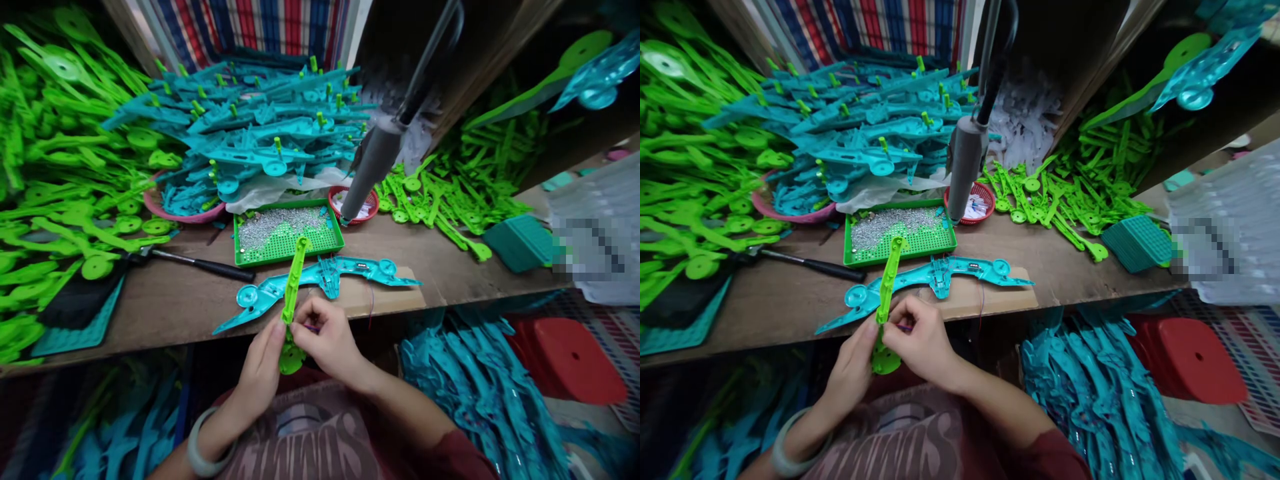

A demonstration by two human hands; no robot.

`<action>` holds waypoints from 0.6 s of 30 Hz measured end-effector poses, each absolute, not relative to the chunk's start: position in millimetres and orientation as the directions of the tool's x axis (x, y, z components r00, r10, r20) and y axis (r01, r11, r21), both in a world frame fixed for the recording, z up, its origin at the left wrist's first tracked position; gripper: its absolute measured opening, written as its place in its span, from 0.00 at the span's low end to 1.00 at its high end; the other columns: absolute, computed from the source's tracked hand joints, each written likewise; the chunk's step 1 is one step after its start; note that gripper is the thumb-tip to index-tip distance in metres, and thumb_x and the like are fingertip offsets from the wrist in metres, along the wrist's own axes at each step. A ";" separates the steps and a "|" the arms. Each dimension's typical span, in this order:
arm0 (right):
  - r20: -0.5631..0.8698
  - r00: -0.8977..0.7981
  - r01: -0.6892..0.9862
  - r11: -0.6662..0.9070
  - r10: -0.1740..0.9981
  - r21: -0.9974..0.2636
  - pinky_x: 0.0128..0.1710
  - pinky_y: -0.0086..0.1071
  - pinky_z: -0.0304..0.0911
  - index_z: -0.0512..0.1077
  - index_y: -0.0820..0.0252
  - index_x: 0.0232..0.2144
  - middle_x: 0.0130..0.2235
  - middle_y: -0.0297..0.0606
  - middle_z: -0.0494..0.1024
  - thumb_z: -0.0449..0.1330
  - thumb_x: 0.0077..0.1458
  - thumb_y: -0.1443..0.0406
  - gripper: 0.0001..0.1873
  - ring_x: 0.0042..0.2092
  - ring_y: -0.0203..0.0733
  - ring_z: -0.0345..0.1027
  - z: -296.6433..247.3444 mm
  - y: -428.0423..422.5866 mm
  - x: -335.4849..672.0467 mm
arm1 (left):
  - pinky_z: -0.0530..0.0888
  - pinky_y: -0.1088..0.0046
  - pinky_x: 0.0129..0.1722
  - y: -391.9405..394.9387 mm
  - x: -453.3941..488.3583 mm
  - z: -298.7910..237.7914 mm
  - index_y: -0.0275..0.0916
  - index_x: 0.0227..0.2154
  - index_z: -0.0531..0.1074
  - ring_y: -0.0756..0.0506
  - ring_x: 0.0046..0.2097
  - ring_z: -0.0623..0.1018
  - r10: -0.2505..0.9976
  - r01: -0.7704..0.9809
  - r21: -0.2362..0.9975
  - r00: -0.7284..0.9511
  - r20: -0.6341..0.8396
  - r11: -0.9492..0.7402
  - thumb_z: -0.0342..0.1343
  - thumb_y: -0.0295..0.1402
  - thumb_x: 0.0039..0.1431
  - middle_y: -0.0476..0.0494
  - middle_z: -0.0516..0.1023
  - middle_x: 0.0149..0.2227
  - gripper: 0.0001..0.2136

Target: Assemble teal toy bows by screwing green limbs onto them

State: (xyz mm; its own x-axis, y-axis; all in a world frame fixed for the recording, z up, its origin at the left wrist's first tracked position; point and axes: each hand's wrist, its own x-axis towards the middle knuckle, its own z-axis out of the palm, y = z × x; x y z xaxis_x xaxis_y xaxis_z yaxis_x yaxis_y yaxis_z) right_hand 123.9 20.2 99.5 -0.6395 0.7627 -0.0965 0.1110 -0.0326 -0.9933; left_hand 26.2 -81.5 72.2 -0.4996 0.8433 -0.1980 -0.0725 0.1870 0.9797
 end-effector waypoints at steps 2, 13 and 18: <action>-0.112 -0.647 0.112 -0.050 0.754 -0.992 0.28 0.28 0.57 0.66 0.58 0.23 0.24 0.28 0.67 0.60 0.46 0.65 0.05 0.28 0.32 0.59 99.8 20.3 124.4 | 0.75 0.65 0.57 -82.3 25.3 71.6 0.36 0.50 0.78 0.40 0.54 0.79 0.846 -0.069 0.981 -0.496 -0.193 0.183 0.49 0.54 0.67 0.38 0.82 0.52 0.26; -0.078 -0.710 0.121 0.012 0.700 -0.993 0.28 0.27 0.57 0.68 0.59 0.25 0.25 0.28 0.67 0.61 0.51 0.66 0.06 0.28 0.32 0.60 101.6 21.3 128.6 | 0.75 0.75 0.36 -85.7 21.1 71.2 0.38 0.40 0.78 0.48 0.34 0.77 0.798 0.046 0.981 -0.589 -0.128 0.190 0.52 0.50 0.67 0.47 0.80 0.33 0.19; 0.220 -0.828 0.141 0.572 0.515 -0.808 0.42 0.35 0.64 0.71 0.60 0.36 0.38 0.40 0.74 0.60 0.61 0.62 0.07 0.41 0.42 0.68 111.3 68.9 101.3 | 0.76 0.73 0.36 -106.1 -8.7 66.5 0.39 0.35 0.74 0.50 0.30 0.75 0.691 -0.172 0.985 -0.708 -0.147 0.034 0.56 0.48 0.65 0.51 0.75 0.26 0.16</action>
State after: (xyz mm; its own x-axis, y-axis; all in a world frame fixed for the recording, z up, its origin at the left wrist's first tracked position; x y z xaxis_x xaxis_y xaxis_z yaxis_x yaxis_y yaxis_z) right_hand 101.3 68.9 111.3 -0.8283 0.5153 0.2199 0.1415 0.5722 -0.8078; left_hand -8.7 -106.1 66.5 -0.7079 0.6908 -0.1472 -0.1715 0.0340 0.9846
